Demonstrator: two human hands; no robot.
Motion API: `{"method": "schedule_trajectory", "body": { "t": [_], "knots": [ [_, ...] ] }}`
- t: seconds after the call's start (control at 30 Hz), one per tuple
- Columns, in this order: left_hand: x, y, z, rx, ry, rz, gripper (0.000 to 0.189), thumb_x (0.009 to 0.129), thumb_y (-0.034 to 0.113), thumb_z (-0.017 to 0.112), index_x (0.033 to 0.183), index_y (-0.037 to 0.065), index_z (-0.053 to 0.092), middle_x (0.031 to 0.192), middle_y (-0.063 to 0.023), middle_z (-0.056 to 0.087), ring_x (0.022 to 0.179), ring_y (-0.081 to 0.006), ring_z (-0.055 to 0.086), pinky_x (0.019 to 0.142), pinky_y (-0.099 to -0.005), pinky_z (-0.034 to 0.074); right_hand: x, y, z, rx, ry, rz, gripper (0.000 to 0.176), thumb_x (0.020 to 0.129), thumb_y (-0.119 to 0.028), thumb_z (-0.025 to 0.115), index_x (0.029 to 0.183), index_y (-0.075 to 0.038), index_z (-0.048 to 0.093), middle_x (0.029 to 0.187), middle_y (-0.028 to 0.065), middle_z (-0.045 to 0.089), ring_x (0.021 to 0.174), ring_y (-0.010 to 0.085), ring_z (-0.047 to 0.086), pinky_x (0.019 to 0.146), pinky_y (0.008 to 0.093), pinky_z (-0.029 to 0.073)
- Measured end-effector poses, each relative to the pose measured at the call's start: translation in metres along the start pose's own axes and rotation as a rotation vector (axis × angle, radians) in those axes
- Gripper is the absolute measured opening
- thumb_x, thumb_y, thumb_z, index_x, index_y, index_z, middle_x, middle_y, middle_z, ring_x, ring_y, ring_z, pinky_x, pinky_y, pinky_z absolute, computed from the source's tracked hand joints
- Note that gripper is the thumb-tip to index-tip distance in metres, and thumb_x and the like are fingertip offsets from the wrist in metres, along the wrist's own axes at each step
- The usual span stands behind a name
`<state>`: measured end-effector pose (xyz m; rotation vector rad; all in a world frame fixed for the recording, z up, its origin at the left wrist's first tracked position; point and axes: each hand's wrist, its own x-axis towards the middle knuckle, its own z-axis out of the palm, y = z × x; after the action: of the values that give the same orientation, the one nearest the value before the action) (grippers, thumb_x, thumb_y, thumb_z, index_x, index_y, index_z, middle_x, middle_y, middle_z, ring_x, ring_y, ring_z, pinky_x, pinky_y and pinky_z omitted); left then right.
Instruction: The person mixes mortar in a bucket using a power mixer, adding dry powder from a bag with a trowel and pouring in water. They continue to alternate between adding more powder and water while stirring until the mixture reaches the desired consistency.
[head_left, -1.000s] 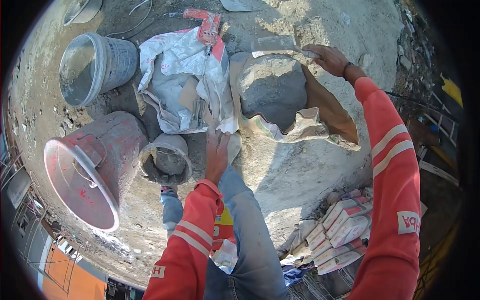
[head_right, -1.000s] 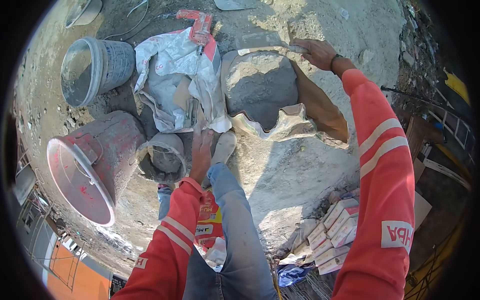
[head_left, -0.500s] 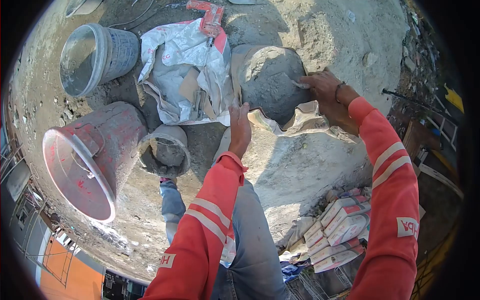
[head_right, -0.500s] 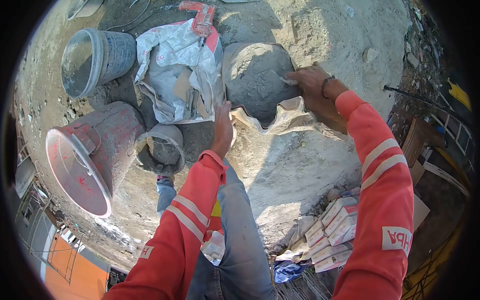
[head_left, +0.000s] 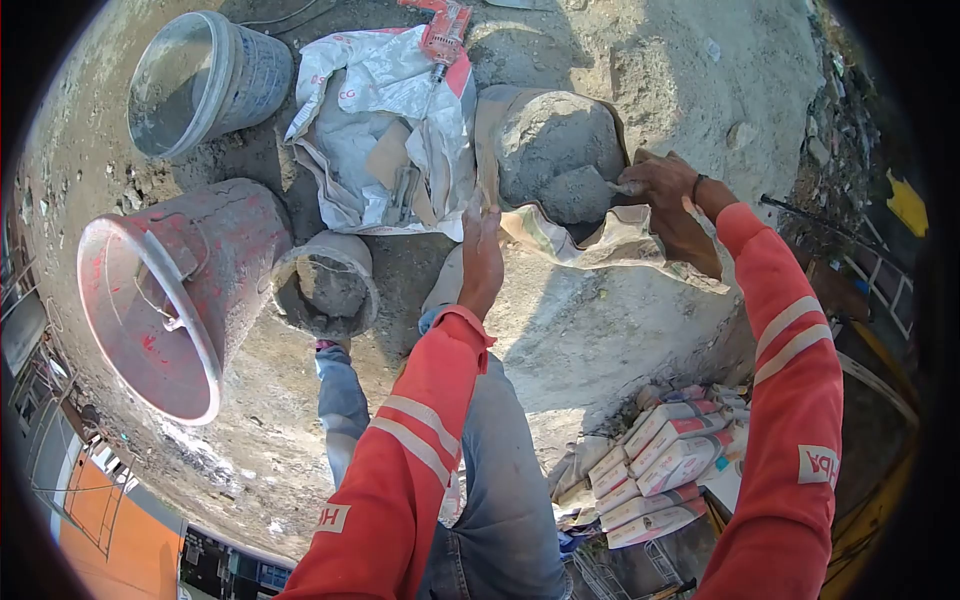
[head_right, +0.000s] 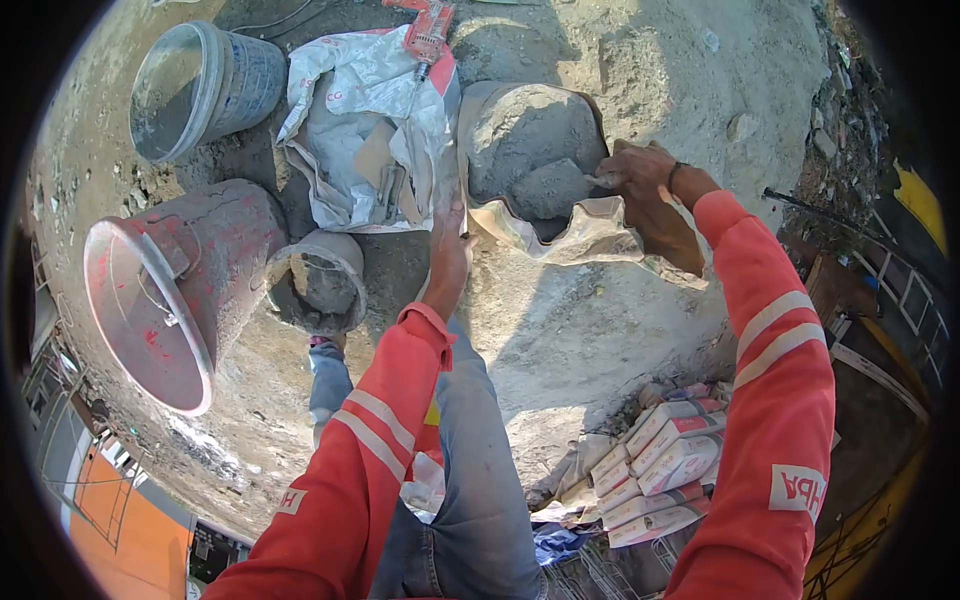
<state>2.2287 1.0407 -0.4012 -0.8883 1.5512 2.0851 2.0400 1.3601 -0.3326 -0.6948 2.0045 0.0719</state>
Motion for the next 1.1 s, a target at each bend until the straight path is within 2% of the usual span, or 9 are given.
{"method": "schedule_trajectory", "body": {
  "t": [0.23,0.3,0.4,0.47,0.6,0.7,0.93,1.07,1.1],
  "knots": [
    [-0.102,-0.013,-0.077,0.028,0.113,-0.042,0.069,0.103,0.048,0.050,0.159,0.012,0.032,0.160,-0.0166,0.035,0.145,-0.0313,0.039,0.109,-0.0481,0.042,-0.048,0.004,-0.041,0.015,0.019,-0.006,0.052,0.081,-0.009,0.069,0.129,-0.028,0.065,0.124,0.0041,0.056,0.115,0.0266,0.060,0.094,0.0455,0.043],
    [-0.131,-0.014,-0.104,0.098,0.147,-0.014,0.067,0.104,0.047,0.051,0.158,0.012,0.032,0.159,-0.0167,0.036,0.143,-0.0314,0.041,0.109,-0.0482,0.042,-0.067,-0.012,-0.060,-0.002,0.219,-0.089,0.052,0.080,-0.003,0.069,0.129,-0.020,0.063,0.116,0.0088,0.056,0.104,0.0312,0.061,0.084,0.0461,0.045],
    [-0.177,-0.008,-0.160,0.085,0.323,-0.129,0.057,0.104,0.032,0.055,0.148,-0.003,0.043,0.144,-0.0216,0.048,0.130,-0.0335,0.050,0.109,-0.0401,0.039,-0.079,-0.037,-0.094,0.089,0.223,-0.046,0.049,0.079,-0.001,0.066,0.126,-0.011,0.062,0.116,0.0111,0.056,0.099,0.0305,0.063,0.081,0.0440,0.048],
    [-0.199,-0.023,-0.210,0.526,0.324,0.012,0.055,0.099,0.026,0.062,0.144,-0.003,0.047,0.138,-0.0230,0.051,0.126,-0.0356,0.053,0.107,-0.0417,0.042,-0.089,-0.059,-0.113,0.153,0.277,-0.042,0.045,0.081,-0.001,0.062,0.125,-0.007,0.063,0.116,0.0120,0.056,0.098,0.0312,0.062,0.082,0.0415,0.050],
    [-0.237,-0.027,-0.301,0.778,0.386,-0.008,0.055,0.094,0.022,0.066,0.141,-0.002,0.048,0.134,-0.0243,0.053,0.120,-0.0358,0.056,0.104,-0.0425,0.044,-0.107,-0.149,-0.149,0.189,0.371,-0.031,0.047,0.078,-0.001,0.068,0.124,-0.009,0.063,0.117,0.0127,0.059,0.101,0.0357,0.062,0.085,0.0432,0.048],
    [-0.263,-0.016,-0.355,0.706,0.445,-0.123,0.057,0.092,0.020,0.068,0.140,-0.001,0.048,0.131,-0.0252,0.054,0.114,-0.0344,0.060,0.102,-0.0428,0.046,-0.108,-0.194,-0.113,0.139,0.607,-0.216,0.045,0.079,0.000,0.066,0.123,-0.006,0.064,0.117,0.0150,0.059,0.103,0.0386,0.060,0.087,0.0430,0.048],
    [-0.322,-0.024,-0.473,0.681,0.555,-0.242,0.057,0.090,0.014,0.070,0.142,0.002,0.048,0.127,-0.0264,0.053,0.111,-0.0353,0.062,0.092,-0.0419,0.053,-0.054,-0.423,-0.007,0.552,0.269,0.036,0.045,0.084,-0.004,0.070,0.128,-0.008,0.062,0.108,0.0140,0.061,0.096,0.0319,0.065,0.081,0.0425,0.052],
    [-0.343,-0.023,-0.523,0.710,0.607,-0.311,0.058,0.091,0.013,0.069,0.143,0.003,0.047,0.130,-0.0260,0.052,0.113,-0.0351,0.062,0.093,-0.0430,0.053,0.046,-0.514,0.097,0.621,0.298,-0.182,0.045,0.084,-0.013,0.069,0.127,-0.001,0.061,0.101,0.0148,0.063,0.091,0.0303,0.066,0.078,0.0424,0.054],
    [-0.347,-0.025,-0.533,0.747,0.614,-0.352,0.057,0.091,0.013,0.069,0.143,0.003,0.047,0.131,-0.0258,0.051,0.113,-0.0352,0.062,0.094,-0.0434,0.052,0.072,-0.539,0.092,0.863,0.042,-0.036,0.044,0.085,-0.015,0.070,0.126,-0.003,0.062,0.106,0.0138,0.065,0.096,0.0280,0.067,0.081,0.0406,0.055]
  ]
}}
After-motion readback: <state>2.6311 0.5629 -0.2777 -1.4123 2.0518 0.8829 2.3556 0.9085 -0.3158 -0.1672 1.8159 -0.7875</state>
